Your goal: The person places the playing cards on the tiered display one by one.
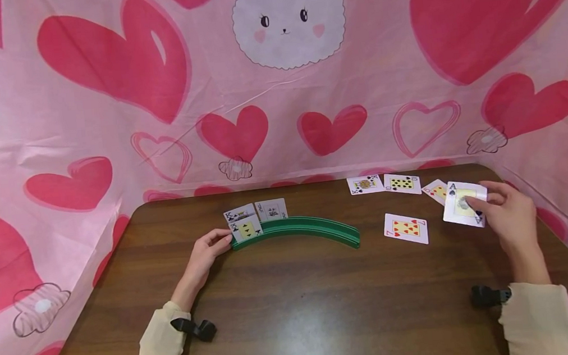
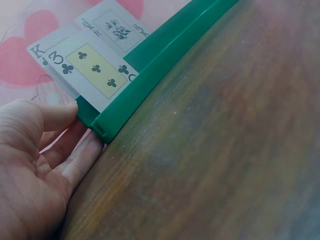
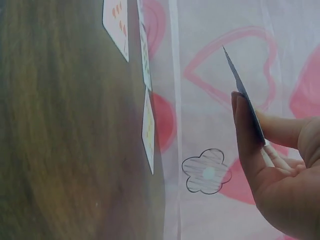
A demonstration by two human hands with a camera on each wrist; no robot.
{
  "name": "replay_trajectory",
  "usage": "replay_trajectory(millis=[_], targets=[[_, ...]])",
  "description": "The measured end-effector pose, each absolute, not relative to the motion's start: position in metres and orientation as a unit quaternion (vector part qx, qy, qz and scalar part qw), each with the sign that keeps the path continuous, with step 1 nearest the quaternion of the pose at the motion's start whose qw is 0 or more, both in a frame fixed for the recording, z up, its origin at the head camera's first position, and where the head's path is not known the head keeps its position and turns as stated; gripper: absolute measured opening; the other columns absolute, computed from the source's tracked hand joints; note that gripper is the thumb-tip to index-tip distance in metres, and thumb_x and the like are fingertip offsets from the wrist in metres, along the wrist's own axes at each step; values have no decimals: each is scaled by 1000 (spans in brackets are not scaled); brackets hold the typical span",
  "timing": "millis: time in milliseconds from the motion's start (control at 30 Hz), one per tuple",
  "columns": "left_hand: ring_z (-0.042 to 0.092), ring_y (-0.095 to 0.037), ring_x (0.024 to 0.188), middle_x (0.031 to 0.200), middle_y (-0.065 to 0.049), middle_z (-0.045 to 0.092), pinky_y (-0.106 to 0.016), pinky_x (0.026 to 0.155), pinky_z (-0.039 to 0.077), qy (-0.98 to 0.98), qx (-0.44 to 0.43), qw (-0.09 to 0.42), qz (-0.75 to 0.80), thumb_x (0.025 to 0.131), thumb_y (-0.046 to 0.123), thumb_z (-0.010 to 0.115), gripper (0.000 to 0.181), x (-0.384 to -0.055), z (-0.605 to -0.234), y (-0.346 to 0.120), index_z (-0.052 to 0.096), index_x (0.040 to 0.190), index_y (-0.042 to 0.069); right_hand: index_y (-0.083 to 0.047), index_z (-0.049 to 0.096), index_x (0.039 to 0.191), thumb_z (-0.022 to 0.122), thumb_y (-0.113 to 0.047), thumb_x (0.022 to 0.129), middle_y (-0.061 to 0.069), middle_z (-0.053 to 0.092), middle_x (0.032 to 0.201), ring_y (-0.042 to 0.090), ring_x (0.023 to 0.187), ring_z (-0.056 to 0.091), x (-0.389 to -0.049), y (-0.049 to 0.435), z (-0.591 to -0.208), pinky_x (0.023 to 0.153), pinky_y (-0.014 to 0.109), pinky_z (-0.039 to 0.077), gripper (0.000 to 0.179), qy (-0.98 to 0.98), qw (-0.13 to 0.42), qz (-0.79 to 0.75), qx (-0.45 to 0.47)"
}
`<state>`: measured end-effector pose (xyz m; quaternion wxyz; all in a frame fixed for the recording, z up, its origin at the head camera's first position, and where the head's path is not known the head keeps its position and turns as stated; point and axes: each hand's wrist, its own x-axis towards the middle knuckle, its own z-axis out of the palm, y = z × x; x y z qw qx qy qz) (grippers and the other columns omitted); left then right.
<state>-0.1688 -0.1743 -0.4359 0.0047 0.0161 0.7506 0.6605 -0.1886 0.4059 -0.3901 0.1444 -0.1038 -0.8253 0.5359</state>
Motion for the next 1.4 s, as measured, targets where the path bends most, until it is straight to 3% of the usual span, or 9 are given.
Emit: replay_trajectory(millis=[133, 267, 533, 667, 833, 900, 1400], targets=[[54, -21, 96, 111, -13, 56, -31, 85, 45, 752, 16, 5, 659, 87, 15, 56, 24, -169, -436, -174, 59, 106, 1, -17, 54, 97, 71, -25, 74, -26, 56, 61, -3, 54, 53, -188, 401, -386, 47, 15, 43, 30, -817, 162, 542, -116], [54, -22, 96, 111, -13, 56, -31, 85, 45, 750, 15, 5, 661, 87, 15, 56, 23, -169, -436, -174, 59, 106, 1, -23, 57, 85, 75, -23, 68, -21, 59, 60, -1, 52, 53, -187, 396, -381, 43, 16, 41, 25, -771, 172, 599, -129], [54, -21, 95, 111, -13, 56, -31, 85, 45, 752, 20, 3, 659, 87, 15, 56, 24, -168, -436, -174, 59, 106, 1, -12, 58, 74, 77, -10, 66, -11, 62, 59, 2, 51, 53, -185, 390, -376, 41, 15, 38, 21, -700, 175, 685, -100], [54, -21, 95, 111, -13, 56, -31, 85, 45, 753, 20, 2, 657, 87, 15, 56, 24, -168, -436, -175, 59, 106, 0, -11, 58, 78, 77, -10, 66, -9, 62, 61, 2, 52, 55, -186, 387, -376, 42, 15, 40, 23, -676, 178, 708, -101], [54, -22, 95, 111, -13, 56, -31, 85, 45, 754, 19, 3, 657, 87, 15, 55, 24, -168, -434, -174, 59, 106, 0, -10, 58, 111, 74, -2, 68, -8, 65, 70, 3, 57, 59, -186, 384, -374, 47, 16, 46, 47, -657, 174, 732, -47], [54, -22, 96, 111, -13, 56, -31, 85, 45, 755, 19, 3, 656, 88, 15, 55, 24, -168, -434, -174, 59, 106, 1, -10, 56, 116, 73, -1, 69, -7, 66, 71, 4, 58, 59, -186, 382, -373, 47, 17, 47, 51, -657, 173, 733, -28], [53, -24, 97, 112, -13, 55, -31, 85, 45, 754, 14, 5, 657, 88, 14, 55, 24, -171, -439, -176, 59, 108, 1, -11, 60, 84, 74, -8, 69, -9, 65, 65, 4, 52, 57, -184, 376, -369, 44, 14, 43, 20, -660, 190, 724, -67]])
